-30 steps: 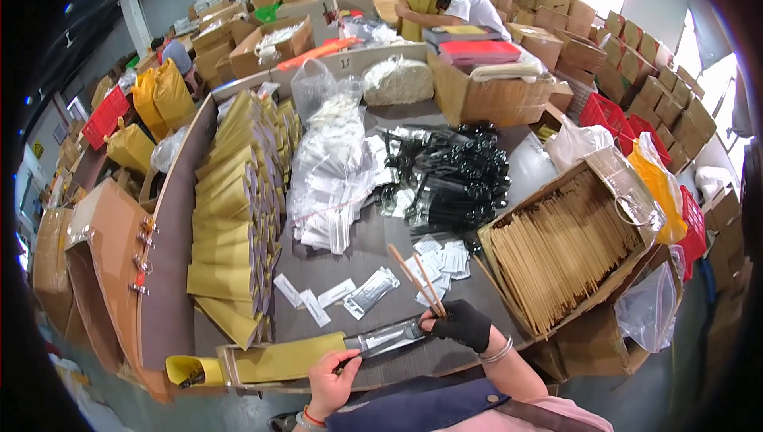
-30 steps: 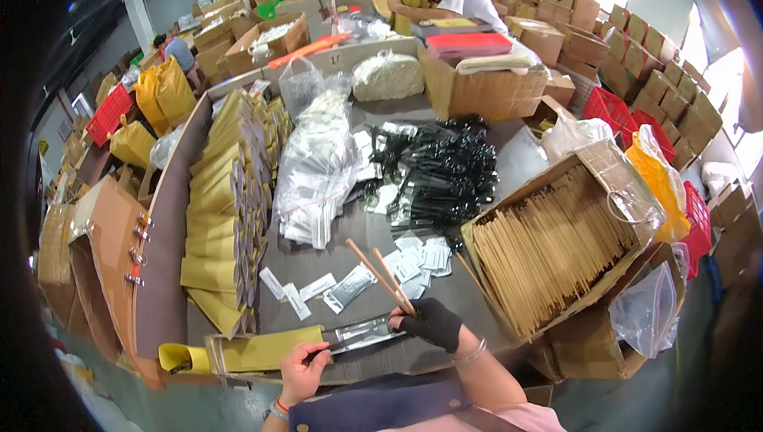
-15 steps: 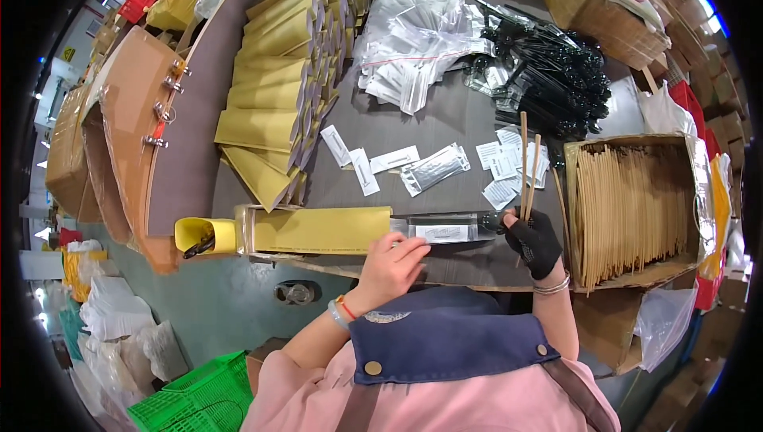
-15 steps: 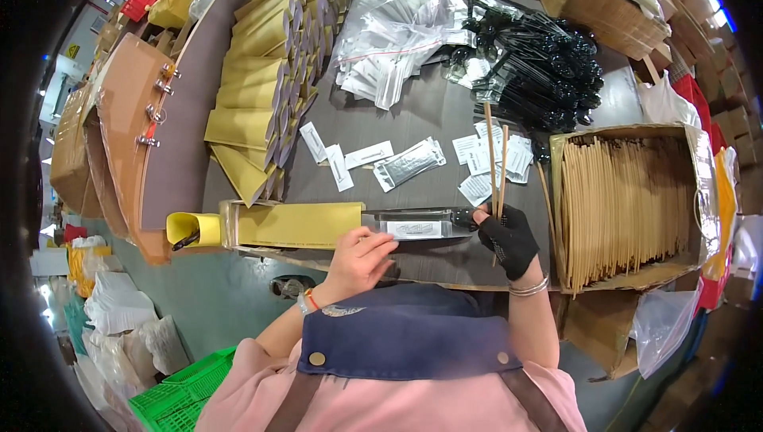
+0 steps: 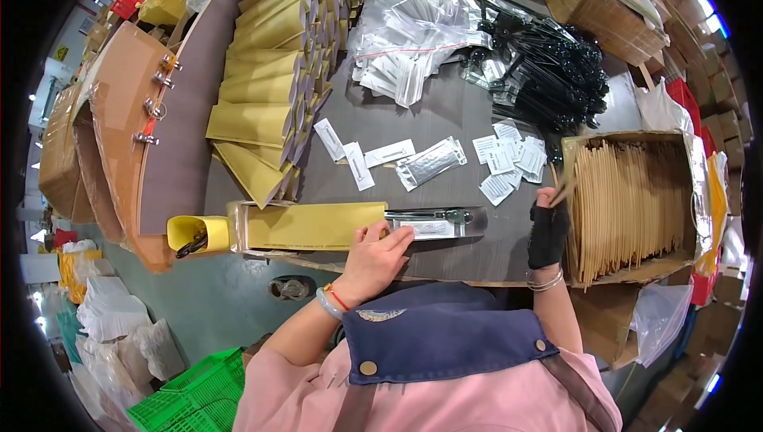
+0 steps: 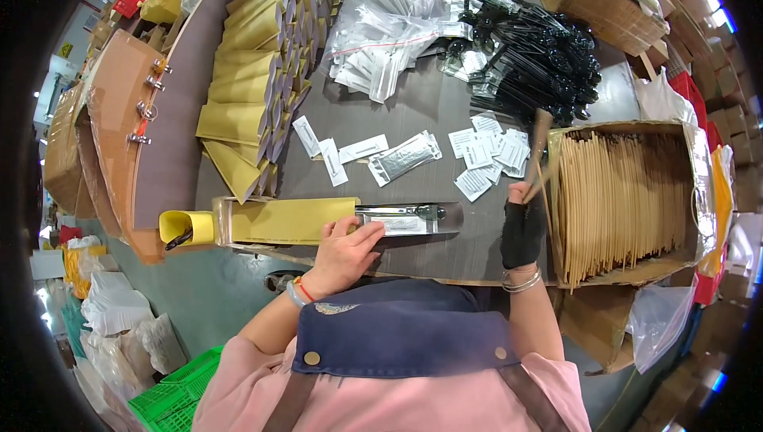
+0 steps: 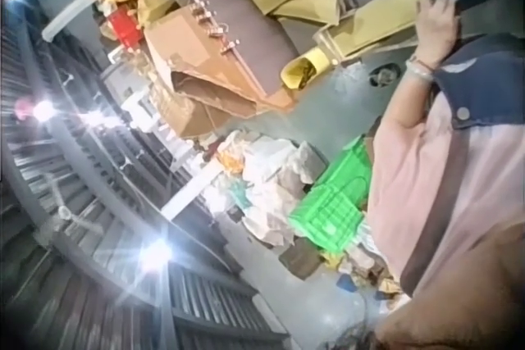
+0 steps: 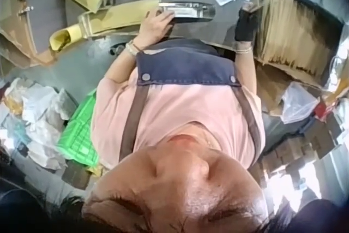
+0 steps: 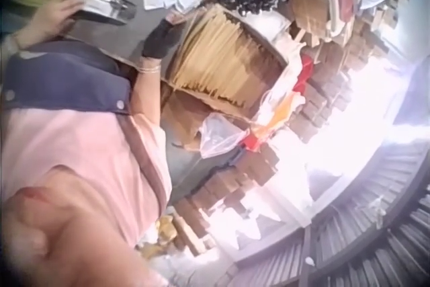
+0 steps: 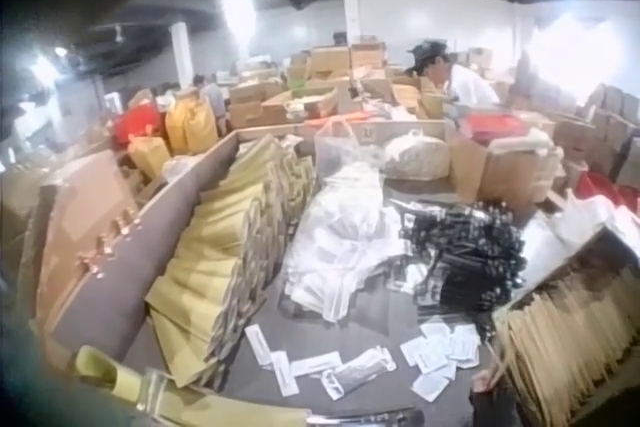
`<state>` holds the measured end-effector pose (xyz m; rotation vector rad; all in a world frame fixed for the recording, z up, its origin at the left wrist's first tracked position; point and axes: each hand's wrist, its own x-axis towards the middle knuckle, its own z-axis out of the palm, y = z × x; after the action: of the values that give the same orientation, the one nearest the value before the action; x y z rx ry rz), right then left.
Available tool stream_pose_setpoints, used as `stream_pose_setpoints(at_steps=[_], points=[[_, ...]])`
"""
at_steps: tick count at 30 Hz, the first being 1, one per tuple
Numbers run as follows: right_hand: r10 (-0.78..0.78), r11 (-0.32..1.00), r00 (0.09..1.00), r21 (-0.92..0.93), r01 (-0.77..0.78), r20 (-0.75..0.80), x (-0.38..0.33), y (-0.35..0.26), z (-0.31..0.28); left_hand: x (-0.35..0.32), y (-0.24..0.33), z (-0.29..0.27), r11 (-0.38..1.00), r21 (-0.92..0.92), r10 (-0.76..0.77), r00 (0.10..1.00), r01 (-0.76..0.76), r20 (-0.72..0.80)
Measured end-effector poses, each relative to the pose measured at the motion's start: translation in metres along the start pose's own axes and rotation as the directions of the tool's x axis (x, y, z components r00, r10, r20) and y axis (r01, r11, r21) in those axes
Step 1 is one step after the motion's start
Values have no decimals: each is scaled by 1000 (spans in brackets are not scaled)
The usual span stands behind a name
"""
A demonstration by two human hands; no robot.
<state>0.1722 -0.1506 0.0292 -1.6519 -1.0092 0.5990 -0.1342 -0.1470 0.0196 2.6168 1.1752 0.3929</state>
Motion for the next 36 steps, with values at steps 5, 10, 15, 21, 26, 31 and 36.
stream_pose_setpoints(at_steps=[5,10,15,21,26,31,36], points=[[-27,992,980,-115,50,197,-10,42,-13,3,1,-4,998,-56,-10,1000,10,-7],[-50,965,998,-258,55,26,23,35,-7,10,3,-11,989,-143,-43,994,28,-105],[75,728,983,-682,63,170,66,27,36,21,7,-12,979,-198,-89,982,55,-165],[102,654,973,-751,90,206,70,25,47,20,-5,-13,963,-217,-202,958,158,-202],[62,815,968,-572,92,243,64,18,27,43,-13,-6,989,-95,-132,975,117,-178],[179,974,880,-205,-95,441,49,-7,9,51,-16,-1,998,1,-65,992,65,-110],[223,972,832,-182,-149,508,40,-4,5,51,-15,4,998,25,-55,995,57,-78]])
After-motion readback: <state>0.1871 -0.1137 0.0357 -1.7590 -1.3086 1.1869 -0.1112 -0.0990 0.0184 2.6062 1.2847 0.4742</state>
